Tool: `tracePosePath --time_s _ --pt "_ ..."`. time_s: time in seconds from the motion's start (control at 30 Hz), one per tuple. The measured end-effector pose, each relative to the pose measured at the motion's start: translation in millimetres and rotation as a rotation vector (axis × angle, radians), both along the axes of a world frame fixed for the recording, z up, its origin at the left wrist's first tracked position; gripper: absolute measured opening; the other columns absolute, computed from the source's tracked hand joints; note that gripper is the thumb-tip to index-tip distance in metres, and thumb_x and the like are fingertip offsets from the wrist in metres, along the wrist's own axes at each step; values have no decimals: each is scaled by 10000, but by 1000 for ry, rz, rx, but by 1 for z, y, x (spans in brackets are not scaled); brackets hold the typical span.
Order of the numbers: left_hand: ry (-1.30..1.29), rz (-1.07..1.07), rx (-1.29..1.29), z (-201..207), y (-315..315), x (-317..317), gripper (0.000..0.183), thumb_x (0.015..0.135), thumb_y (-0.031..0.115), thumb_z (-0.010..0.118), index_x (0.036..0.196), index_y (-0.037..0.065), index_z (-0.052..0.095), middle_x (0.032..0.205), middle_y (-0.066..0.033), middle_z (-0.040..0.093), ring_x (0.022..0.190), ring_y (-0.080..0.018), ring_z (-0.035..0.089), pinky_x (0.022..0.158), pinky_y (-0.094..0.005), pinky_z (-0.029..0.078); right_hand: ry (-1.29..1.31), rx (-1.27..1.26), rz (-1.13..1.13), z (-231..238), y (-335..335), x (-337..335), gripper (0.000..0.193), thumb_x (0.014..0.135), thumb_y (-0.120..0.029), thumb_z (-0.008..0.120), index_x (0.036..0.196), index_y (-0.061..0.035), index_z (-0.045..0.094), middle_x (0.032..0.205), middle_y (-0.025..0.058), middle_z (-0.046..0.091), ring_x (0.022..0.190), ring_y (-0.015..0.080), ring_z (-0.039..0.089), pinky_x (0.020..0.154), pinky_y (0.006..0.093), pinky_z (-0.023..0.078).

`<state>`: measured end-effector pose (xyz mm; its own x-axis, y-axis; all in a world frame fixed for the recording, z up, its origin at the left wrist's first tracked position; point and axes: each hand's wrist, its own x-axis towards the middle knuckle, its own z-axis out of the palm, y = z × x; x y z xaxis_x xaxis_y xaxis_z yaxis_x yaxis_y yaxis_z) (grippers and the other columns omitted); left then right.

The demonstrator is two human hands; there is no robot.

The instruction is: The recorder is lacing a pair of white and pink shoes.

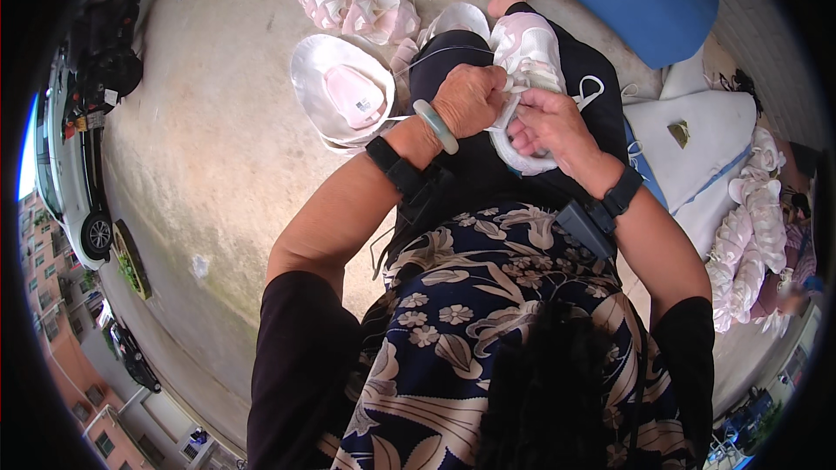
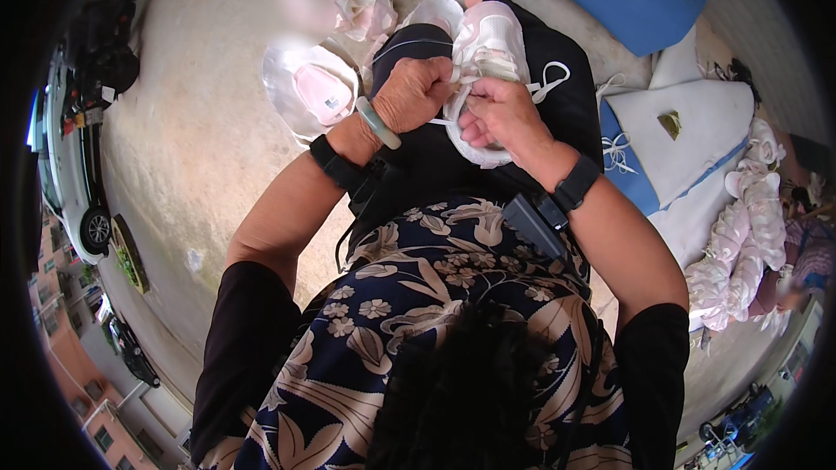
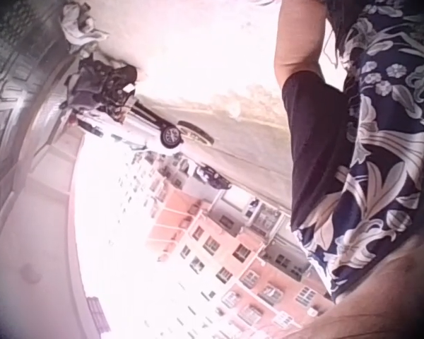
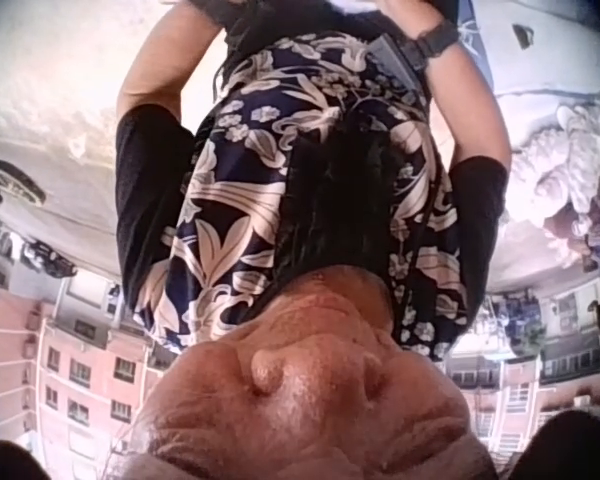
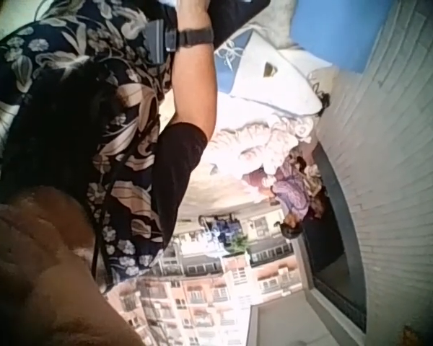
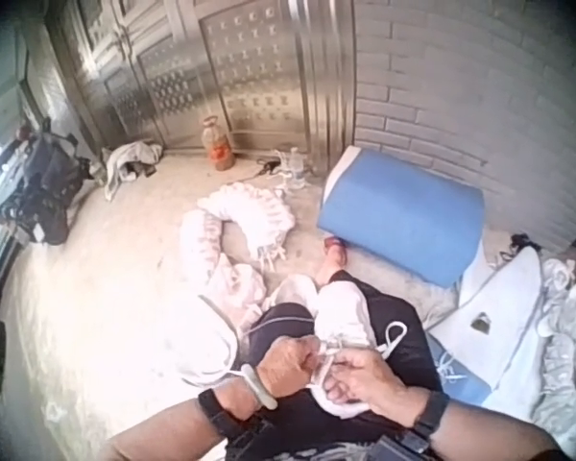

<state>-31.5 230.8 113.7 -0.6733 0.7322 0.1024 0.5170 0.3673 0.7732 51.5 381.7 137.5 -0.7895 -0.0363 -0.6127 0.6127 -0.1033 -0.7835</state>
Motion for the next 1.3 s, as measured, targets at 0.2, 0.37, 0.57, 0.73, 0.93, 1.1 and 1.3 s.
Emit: tracePosePath --time_s 0.2,0.37,0.57,0.73,0.93,1.1,1.3 --pt "88 -33 -102 4 6 1 68 671 60 577 726 21 566 624 -207 563 672 -399 574 608 -459 463 -12 -33 -1 -1 3 0 156 890 -117 482 955 -16 581 739 63 603 559 92 563 508 221 498" --pt "51 -143 -66 7 1 -17 68 658 55 588 711 24 560 620 -200 563 668 -396 573 605 -452 467 -20 -36 6 -2 4 -2 153 890 -121 484 943 -18 584 744 65 609 555 91 565 512 228 503" --pt "79 -352 -151 12 9 -26 76 647 40 588 712 19 558 658 -191 580 686 -388 579 589 -439 456 -26 -28 -17 -4 1 -2 133 883 -105 491 916 -19 587 731 62 611 545 89 566 501 225 503" --pt "-308 -53 96 -9 -1 -4 72 775 49 595 742 15 541 542 -48 516 455 -136 507 432 -268 403 -24 -15 -30 -8 0 -3 118 877 -103 503 900 -18 583 713 59 610 529 85 559 487 220 496" --pt "-351 177 86 -6 4 14 105 804 75 568 718 15 574 558 15 507 457 -56 433 407 -223 356 16 8 -48 -11 -3 0 113 867 -117 525 882 -26 590 690 50 602 503 78 539 458 209 470" --pt "-807 497 317 -2 12 26 150 790 88 580 647 58 546 551 4 482 419 -57 373 378 -212 263 34 -12 -112 -7 -1 9 117 842 -94 540 808 6 591 662 55 598 489 96 552 436 219 463" --pt "-1035 628 459 17 13 25 125 778 65 560 659 50 524 556 -20 500 396 -83 400 363 -215 279 116 -39 44 6 40 36 131 829 -120 554 811 4 593 649 45 585 481 72 515 435 200 417"
